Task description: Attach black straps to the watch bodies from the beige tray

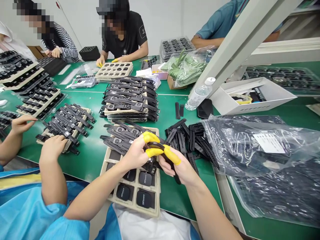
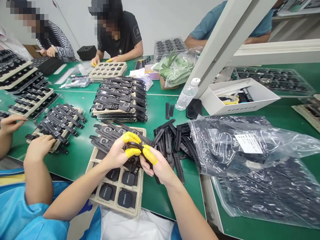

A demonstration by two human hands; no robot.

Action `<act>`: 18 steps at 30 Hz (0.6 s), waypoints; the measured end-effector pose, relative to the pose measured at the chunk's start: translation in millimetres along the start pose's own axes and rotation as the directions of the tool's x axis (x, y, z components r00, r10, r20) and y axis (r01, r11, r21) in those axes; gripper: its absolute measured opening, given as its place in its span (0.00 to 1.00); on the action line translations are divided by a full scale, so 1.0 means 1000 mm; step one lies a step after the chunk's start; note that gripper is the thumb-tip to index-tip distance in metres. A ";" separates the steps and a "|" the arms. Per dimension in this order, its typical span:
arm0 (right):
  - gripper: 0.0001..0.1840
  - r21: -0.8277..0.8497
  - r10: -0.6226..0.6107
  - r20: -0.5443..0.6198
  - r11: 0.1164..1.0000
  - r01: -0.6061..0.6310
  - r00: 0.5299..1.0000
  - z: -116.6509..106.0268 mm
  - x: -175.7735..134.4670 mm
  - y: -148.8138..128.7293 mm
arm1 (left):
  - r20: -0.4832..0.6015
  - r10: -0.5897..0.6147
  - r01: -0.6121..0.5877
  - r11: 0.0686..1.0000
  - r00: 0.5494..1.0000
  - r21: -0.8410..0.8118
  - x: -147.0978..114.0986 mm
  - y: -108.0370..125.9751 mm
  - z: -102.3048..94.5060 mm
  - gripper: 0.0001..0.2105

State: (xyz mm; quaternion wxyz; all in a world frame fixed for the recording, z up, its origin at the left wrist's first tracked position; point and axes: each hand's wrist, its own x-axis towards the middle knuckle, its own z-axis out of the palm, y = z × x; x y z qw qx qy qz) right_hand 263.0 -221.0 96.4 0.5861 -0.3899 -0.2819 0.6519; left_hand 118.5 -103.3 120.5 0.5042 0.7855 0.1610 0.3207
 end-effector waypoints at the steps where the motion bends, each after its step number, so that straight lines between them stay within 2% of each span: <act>1: 0.21 0.001 0.034 0.028 0.999 -0.034 0.999 -0.001 0.000 -0.001 | -0.011 -0.055 0.053 0.995 0.998 -0.086 0.000 0.001 0.002 0.13; 4: 0.22 -0.024 0.097 0.066 0.995 -0.095 0.993 -0.006 -0.001 -0.004 | -0.061 -0.246 0.215 0.924 0.967 -0.315 0.000 0.002 0.005 0.18; 7: 0.23 -0.072 0.144 0.075 0.988 -0.138 0.987 -0.011 -0.001 -0.007 | -0.187 -0.346 0.242 0.873 0.920 -0.424 0.004 0.000 0.000 0.21; 10: 0.24 -0.124 0.182 0.062 0.977 -0.173 0.981 -0.013 -0.002 -0.009 | -0.322 -0.381 0.184 0.843 0.867 -0.505 0.010 -0.003 -0.007 0.24; 12: 0.24 -0.144 0.191 0.052 0.973 -0.182 0.980 -0.014 -0.002 -0.009 | -0.350 -0.406 0.176 0.827 0.844 -0.534 0.013 -0.004 -0.008 0.26; 15: 0.26 -0.162 0.161 0.023 0.975 -0.155 0.987 -0.013 -0.002 -0.008 | -0.340 -0.423 0.195 0.820 0.840 -0.539 0.014 -0.004 -0.007 0.27; 18: 0.27 -0.182 0.121 -0.012 0.976 -0.121 0.993 -0.013 -0.001 -0.007 | -0.382 -0.381 0.157 0.851 0.842 -0.502 0.014 -0.003 -0.006 0.27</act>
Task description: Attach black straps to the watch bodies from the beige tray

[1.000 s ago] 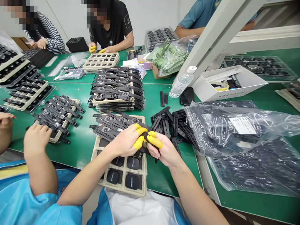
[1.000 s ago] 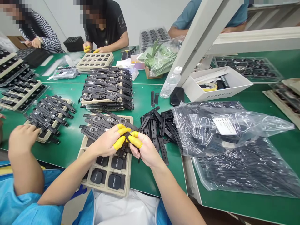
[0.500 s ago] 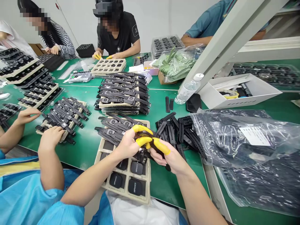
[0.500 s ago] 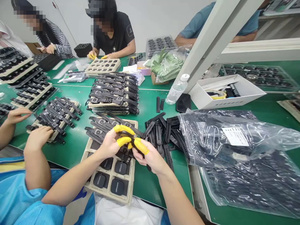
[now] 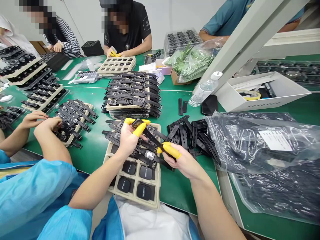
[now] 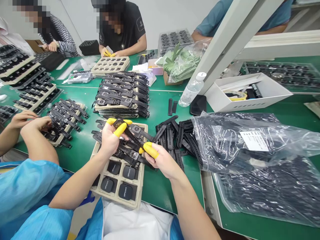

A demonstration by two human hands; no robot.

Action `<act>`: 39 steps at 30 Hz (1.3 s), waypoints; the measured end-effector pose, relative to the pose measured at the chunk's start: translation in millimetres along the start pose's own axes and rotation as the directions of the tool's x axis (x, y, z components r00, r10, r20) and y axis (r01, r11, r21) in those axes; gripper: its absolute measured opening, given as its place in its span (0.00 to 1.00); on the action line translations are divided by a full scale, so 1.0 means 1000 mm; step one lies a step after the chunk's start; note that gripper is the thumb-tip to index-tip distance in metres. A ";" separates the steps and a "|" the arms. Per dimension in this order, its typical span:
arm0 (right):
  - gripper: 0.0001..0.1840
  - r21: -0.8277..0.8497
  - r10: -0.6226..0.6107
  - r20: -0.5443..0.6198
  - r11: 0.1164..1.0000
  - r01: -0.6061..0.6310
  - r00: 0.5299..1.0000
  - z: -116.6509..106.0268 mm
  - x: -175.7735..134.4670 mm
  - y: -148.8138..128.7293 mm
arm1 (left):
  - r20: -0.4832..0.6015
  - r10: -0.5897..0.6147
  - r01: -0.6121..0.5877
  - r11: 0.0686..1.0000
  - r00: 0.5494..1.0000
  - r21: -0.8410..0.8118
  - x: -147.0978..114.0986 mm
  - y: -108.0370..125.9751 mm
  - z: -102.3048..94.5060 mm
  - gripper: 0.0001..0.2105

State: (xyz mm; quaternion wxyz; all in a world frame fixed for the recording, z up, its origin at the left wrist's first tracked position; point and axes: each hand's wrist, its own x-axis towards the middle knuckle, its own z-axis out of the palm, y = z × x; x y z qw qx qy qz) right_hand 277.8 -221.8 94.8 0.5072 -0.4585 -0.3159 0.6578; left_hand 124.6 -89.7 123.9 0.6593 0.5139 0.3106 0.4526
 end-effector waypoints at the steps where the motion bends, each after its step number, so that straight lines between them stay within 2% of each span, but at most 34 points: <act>1: 0.27 -0.008 0.000 -0.001 1.000 0.000 1.000 0.000 0.000 0.001 | -0.008 0.024 -0.024 1.000 1.000 0.011 0.000 0.001 -0.001 0.26; 6: 0.27 -0.020 -0.010 -0.005 1.000 0.010 1.000 -0.003 0.002 0.001 | -0.116 0.124 -0.122 0.992 0.985 0.022 0.009 0.012 -0.012 0.25; 9: 0.24 0.050 -0.062 -0.069 0.997 0.065 0.996 -0.004 0.001 -0.002 | -0.163 0.098 -0.097 0.995 0.982 0.019 0.013 0.013 -0.016 0.26; 10: 0.22 0.081 -0.087 -0.103 0.992 0.096 0.991 -0.004 0.001 -0.002 | -0.129 0.052 -0.049 0.998 0.990 0.029 0.013 0.011 -0.015 0.26; 12: 0.19 0.125 -0.139 -0.163 0.979 0.160 0.977 -0.001 0.000 -0.002 | 0.015 -0.077 0.076 0.993 0.997 0.085 0.008 0.003 -0.011 0.24; 14: 0.16 0.136 -0.175 -0.177 0.970 0.200 0.969 0.003 0.001 0.000 | 0.174 -0.151 0.111 0.970 0.973 0.216 0.000 -0.006 -0.005 0.20; 15: 0.15 0.133 -0.181 -0.164 0.970 0.204 0.970 0.005 0.001 0.002 | 0.248 -0.138 0.058 0.951 0.959 0.304 -0.004 -0.010 -0.003 0.18; 17: 0.15 0.123 -0.178 -0.132 0.973 0.195 0.975 0.009 0.001 0.006 | 0.411 -0.039 -0.174 0.866 0.911 0.468 -0.012 -0.017 -0.002 0.18; 19: 0.16 0.118 -0.168 -0.118 0.976 0.182 0.979 0.012 0.002 0.008 | 0.577 0.052 -0.428 0.726 0.815 0.539 -0.016 -0.020 -0.003 0.22; 20: 0.17 0.116 -0.161 -0.115 0.978 0.174 0.980 0.013 0.002 0.009 | 0.638 0.066 -0.513 0.661 0.767 0.548 -0.017 -0.021 -0.004 0.25; 22: 0.18 0.108 -0.144 -0.107 0.982 0.155 0.984 0.013 0.001 0.009 | 0.698 0.060 -0.598 0.572 0.713 0.561 -0.018 -0.020 -0.006 0.26; 25: 0.20 0.077 -0.120 -0.086 0.989 0.126 0.989 0.012 0.001 0.009 | 0.729 0.033 -0.640 0.508 0.684 0.577 -0.017 -0.017 -0.007 0.25; 28: 0.20 0.082 -0.114 -0.093 0.989 0.122 0.989 0.010 0.002 0.008 | 0.750 0.019 -0.662 0.485 0.661 0.571 -0.015 -0.014 -0.007 0.25; 39: 0.18 0.166 -0.145 -0.162 0.971 0.172 0.976 0.014 0.005 0.014 | 0.734 0.032 -0.648 0.497 0.678 0.577 -0.017 -0.011 -0.006 0.21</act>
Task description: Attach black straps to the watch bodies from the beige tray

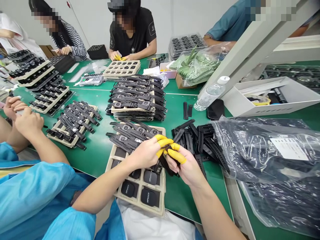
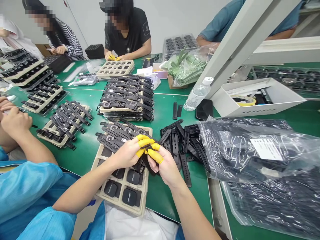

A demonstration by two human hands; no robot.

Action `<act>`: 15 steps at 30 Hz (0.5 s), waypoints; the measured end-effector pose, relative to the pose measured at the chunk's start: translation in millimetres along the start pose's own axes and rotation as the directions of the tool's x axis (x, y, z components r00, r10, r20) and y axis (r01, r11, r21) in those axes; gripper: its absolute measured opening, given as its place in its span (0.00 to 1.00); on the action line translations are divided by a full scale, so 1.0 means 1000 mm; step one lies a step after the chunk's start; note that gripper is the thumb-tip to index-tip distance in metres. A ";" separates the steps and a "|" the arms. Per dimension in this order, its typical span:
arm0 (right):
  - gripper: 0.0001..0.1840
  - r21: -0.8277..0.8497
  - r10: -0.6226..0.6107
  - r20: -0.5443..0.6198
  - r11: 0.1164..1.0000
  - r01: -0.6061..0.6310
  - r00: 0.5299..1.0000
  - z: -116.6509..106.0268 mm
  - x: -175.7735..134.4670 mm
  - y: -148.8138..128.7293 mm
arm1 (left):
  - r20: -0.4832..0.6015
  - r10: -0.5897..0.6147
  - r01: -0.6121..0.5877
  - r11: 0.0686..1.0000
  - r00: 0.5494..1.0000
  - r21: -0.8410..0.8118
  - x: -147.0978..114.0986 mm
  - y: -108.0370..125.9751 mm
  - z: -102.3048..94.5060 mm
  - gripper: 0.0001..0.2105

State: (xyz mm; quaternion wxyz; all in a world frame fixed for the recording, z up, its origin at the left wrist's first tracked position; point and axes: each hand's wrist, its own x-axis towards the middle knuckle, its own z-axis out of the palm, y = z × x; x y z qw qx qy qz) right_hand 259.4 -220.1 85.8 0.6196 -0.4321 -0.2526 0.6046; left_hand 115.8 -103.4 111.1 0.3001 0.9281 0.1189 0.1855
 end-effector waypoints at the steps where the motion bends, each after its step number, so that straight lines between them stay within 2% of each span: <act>1: 0.18 -0.006 -0.002 0.002 1.000 0.002 1.000 0.000 0.000 0.000 | 0.000 -0.003 0.003 1.000 1.000 0.000 0.000 0.001 -0.001 0.22; 6: 0.19 0.008 0.085 0.085 0.996 -0.086 0.993 0.000 -0.001 -0.001 | 0.043 0.037 -0.037 0.999 0.998 -0.003 0.001 0.001 -0.004 0.24; 15: 0.18 0.106 0.058 0.043 0.992 -0.062 0.997 0.005 0.000 -0.001 | 0.016 0.037 -0.037 0.999 0.999 0.020 0.000 0.001 -0.002 0.23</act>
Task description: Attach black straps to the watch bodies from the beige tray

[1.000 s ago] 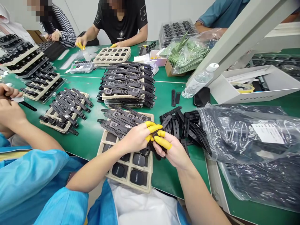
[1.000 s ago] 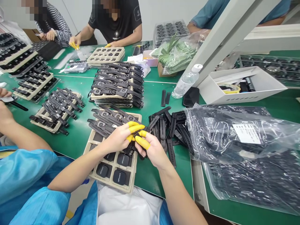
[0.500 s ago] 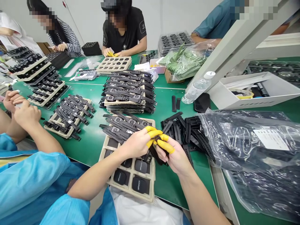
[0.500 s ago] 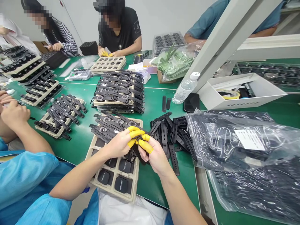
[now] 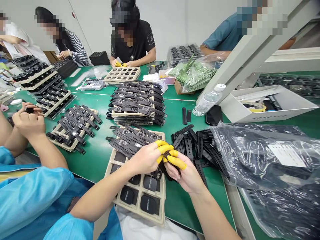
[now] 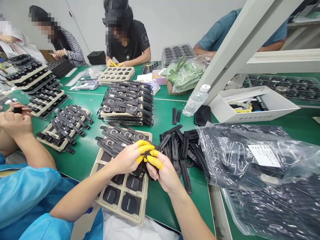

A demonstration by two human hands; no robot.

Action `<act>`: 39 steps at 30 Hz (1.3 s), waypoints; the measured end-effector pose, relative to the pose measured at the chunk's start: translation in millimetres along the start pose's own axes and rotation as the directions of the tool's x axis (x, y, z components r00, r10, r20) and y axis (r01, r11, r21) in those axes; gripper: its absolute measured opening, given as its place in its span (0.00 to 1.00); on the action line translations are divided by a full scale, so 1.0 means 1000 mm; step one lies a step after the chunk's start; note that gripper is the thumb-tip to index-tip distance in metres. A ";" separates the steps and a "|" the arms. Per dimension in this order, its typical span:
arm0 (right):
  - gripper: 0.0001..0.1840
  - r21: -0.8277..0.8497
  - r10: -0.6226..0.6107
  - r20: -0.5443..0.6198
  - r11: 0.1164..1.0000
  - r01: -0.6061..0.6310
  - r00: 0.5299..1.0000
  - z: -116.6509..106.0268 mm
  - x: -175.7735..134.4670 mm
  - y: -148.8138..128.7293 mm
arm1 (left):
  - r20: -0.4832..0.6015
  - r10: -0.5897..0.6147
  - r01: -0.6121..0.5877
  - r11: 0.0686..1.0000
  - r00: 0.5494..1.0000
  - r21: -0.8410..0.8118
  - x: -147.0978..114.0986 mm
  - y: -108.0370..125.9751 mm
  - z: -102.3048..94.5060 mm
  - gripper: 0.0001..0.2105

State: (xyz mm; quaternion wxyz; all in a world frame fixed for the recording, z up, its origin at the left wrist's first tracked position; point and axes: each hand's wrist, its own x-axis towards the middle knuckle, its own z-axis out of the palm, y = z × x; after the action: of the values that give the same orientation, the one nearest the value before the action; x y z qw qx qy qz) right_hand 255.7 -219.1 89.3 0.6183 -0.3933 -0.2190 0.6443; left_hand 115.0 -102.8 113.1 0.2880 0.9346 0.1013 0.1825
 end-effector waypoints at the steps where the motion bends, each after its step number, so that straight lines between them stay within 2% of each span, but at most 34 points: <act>1: 0.18 -0.005 -0.009 -0.003 1.000 0.009 1.000 0.001 0.000 0.001 | -0.003 -0.001 0.001 1.000 1.000 -0.009 0.000 0.000 0.000 0.24; 5: 0.19 -0.030 -0.060 -0.025 0.998 0.059 0.998 0.003 0.000 0.003 | -0.003 -0.003 0.003 0.999 1.000 -0.033 0.000 0.001 -0.001 0.24; 10: 0.20 0.038 -0.029 -0.006 0.999 0.029 1.000 0.005 0.000 0.001 | -0.017 -0.010 0.009 0.998 1.000 -0.064 0.001 0.002 0.001 0.23; 16: 0.20 0.012 -0.078 -0.042 0.997 0.078 0.996 0.005 0.000 0.002 | 0.024 0.054 -0.049 0.985 0.998 -0.167 0.002 0.005 -0.008 0.22; 19: 0.20 0.018 -0.084 -0.033 0.996 0.085 0.996 0.004 0.000 0.002 | 0.004 0.065 -0.063 0.983 0.998 -0.173 0.002 0.006 -0.009 0.22; 24: 0.19 0.088 -0.047 0.043 0.995 0.043 0.998 0.002 -0.001 0.000 | -0.011 0.066 -0.066 0.990 0.998 -0.124 0.003 0.005 -0.002 0.21; 27: 0.20 0.047 -0.058 0.018 0.997 0.057 0.998 0.001 -0.001 0.000 | -0.006 0.056 -0.057 0.995 0.998 -0.085 0.003 0.005 -0.001 0.22; 31: 0.21 -0.019 -0.023 -0.013 1.000 0.023 1.000 -0.001 0.000 -0.002 | 0.008 0.082 -0.083 0.995 0.997 0.062 0.003 0.006 -0.002 0.22; 35: 0.22 -0.028 0.018 -0.025 0.999 -0.019 1.000 -0.002 0.001 -0.003 | 0.037 0.118 -0.123 0.973 0.992 0.196 0.004 0.008 -0.003 0.19; 39: 0.22 -0.029 0.030 -0.020 0.999 -0.030 0.999 -0.004 0.000 -0.005 | 0.074 0.119 -0.134 0.959 0.990 0.248 0.004 0.007 -0.003 0.17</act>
State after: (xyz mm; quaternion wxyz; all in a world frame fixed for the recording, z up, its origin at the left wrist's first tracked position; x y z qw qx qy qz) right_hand 261.6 -219.0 90.8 0.6049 -0.4118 -0.2162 0.6464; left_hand 117.6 -105.7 120.4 0.1574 0.9731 0.0554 0.1587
